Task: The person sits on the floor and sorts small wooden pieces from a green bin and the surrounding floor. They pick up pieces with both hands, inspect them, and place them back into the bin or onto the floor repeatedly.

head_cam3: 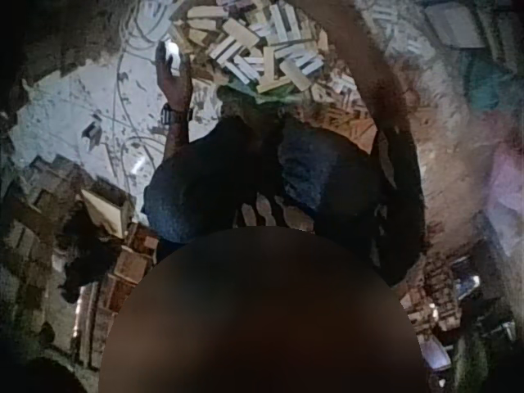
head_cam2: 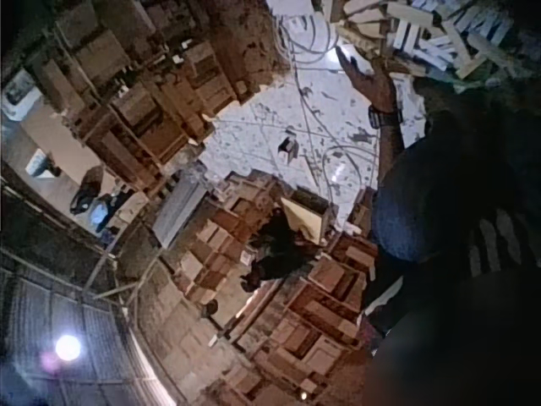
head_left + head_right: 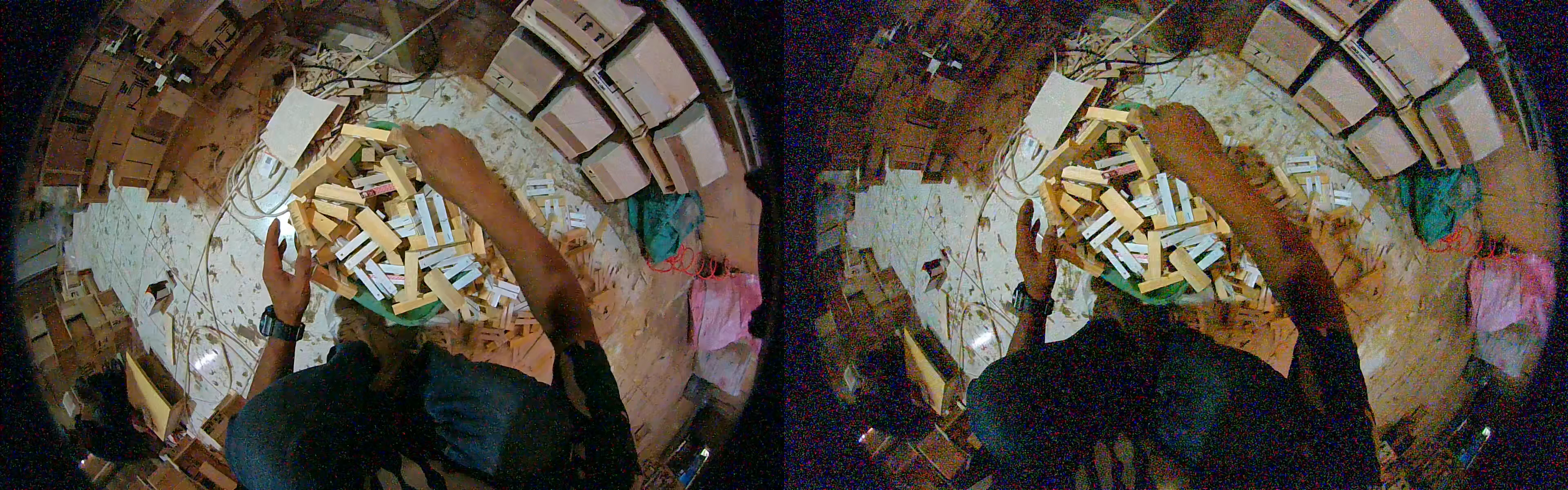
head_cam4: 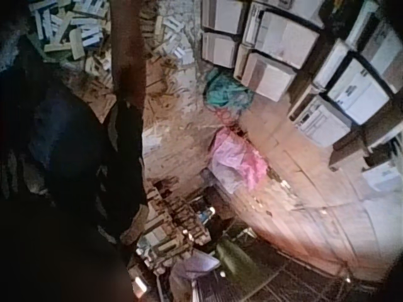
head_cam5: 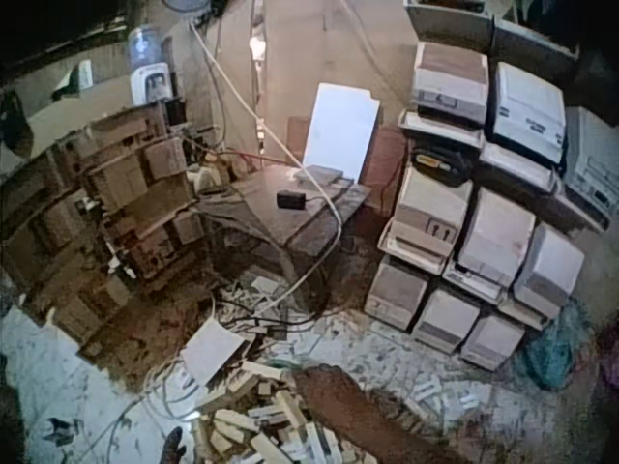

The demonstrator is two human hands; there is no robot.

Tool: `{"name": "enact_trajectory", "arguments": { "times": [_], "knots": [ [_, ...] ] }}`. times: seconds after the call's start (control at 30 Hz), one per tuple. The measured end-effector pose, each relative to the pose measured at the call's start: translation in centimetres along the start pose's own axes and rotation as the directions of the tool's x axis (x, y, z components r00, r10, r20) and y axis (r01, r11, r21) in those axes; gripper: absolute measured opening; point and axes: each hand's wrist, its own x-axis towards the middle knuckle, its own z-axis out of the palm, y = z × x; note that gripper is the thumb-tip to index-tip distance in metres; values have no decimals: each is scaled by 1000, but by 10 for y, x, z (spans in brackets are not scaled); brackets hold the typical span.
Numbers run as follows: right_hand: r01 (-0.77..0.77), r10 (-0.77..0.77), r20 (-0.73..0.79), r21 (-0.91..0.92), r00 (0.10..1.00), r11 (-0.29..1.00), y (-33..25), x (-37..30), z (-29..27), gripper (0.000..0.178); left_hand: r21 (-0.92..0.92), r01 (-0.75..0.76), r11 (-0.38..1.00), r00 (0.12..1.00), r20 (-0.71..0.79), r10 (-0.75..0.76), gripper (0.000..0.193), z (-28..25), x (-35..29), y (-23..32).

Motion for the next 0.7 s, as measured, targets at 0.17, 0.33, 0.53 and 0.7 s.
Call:
{"name": "enact_trajectory", "arguments": {
  "times": [0.17,0.33,0.53,0.7],
  "knots": [
    [147,-159,-135,-94,978,985,-1,-1,9,31,-1,-3,1000,1000,-3,3,62,-2,-2,-4],
    [-120,120,43,-3,992,993,2,3,11,28,-18,19,1000,1000,16,-19,63,-1,2,-3],
    [-197,200,-23,92,979,976,-4,-15,16,43,14,-50,999,997,58,49,63,-3,10,3],
    [-224,244,-76,209,967,952,-9,-39,22,54,41,-49,998,996,73,46,60,-10,15,7]
  ]
}}
